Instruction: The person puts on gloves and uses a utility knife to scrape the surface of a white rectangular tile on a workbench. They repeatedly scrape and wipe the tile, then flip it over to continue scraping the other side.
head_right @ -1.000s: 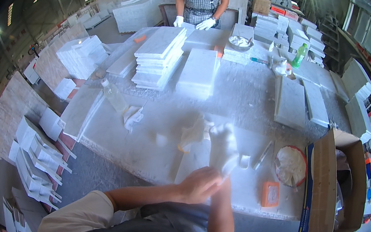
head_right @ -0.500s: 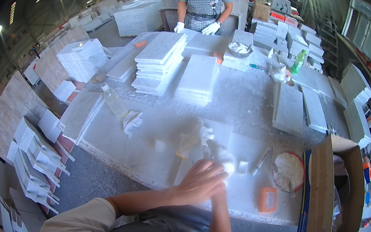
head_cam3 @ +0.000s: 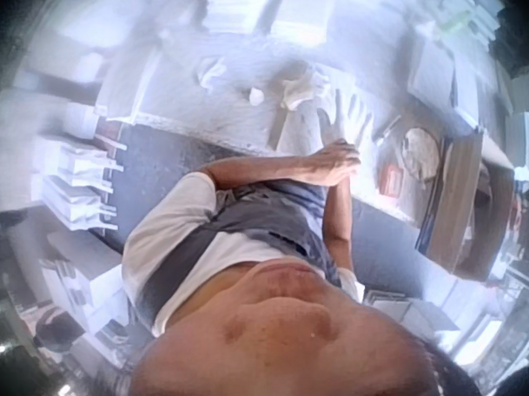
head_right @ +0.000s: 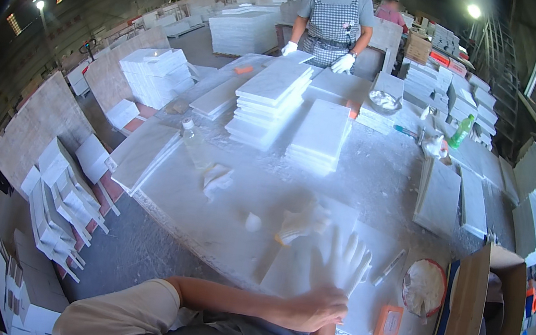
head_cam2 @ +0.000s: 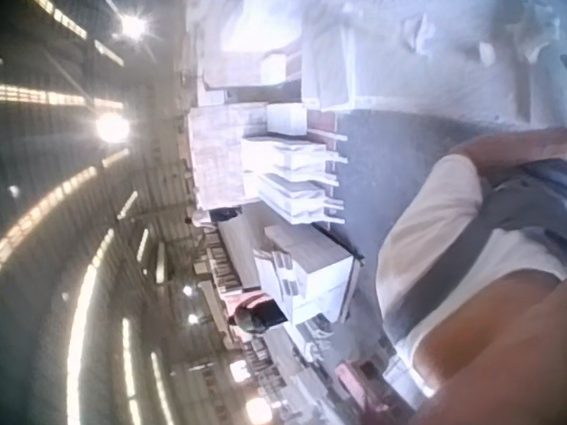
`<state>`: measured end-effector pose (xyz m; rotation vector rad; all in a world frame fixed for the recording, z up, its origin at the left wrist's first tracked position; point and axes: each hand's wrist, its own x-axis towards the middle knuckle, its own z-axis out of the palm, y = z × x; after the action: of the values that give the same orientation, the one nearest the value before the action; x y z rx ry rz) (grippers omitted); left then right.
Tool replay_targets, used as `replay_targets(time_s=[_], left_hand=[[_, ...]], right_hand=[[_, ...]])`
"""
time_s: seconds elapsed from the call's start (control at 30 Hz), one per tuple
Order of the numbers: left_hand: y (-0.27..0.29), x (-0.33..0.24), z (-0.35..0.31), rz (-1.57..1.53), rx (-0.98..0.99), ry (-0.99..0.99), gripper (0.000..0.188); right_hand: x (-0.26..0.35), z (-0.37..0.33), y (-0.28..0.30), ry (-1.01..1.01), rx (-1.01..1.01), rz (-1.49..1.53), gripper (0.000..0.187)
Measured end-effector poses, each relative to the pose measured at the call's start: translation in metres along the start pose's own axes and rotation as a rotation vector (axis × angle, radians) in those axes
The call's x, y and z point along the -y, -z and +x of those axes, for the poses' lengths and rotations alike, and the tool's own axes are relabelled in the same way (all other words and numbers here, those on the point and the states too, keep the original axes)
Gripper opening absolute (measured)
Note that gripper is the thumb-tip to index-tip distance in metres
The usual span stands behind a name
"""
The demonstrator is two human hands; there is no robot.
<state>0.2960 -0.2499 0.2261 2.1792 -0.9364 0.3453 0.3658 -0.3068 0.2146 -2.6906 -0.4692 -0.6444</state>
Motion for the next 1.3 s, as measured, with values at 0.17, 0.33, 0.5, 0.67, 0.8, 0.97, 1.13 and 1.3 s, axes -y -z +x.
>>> replay_targets(time_s=[0.17,0.33,0.5,0.67,0.8,0.97,1.13,1.3], left_hand=[[0.004,0.017,-0.012,-0.062,-0.049,-0.039,0.012],[0.038,0.065,-0.024,0.272,-0.385,0.309,0.035],[0.039,0.096,-0.052,0.673,-0.244,0.529,0.051],[0.016,0.110,-0.068,0.388,-0.245,0.464,0.048],[0.020,0.110,-0.058,-0.142,-0.690,0.593,0.043],[0.031,0.063,-0.049,-0.031,-0.448,0.497,0.051],[0.022,0.034,-0.054,-0.231,-0.286,0.441,0.057],[0.021,0.046,-0.078,0.102,-0.593,0.478,0.057]], right_hand=[[-0.022,-0.022,-0.015,0.032,0.111,0.377,0.042],[-0.036,-0.041,-0.019,-0.061,0.009,0.461,0.041],[-0.002,-0.056,-0.019,-0.171,-0.065,0.380,0.046],[0.006,-0.064,-0.015,-0.126,-0.024,0.498,0.045],[0.003,-0.066,-0.010,-0.089,-0.080,0.539,0.049],[0.004,-0.078,-0.014,-0.516,0.285,1.289,0.059],[-0.019,-0.082,-0.039,-0.688,0.364,1.814,0.048],[-0.021,-0.075,-0.051,-0.869,0.301,2.307,0.050]])
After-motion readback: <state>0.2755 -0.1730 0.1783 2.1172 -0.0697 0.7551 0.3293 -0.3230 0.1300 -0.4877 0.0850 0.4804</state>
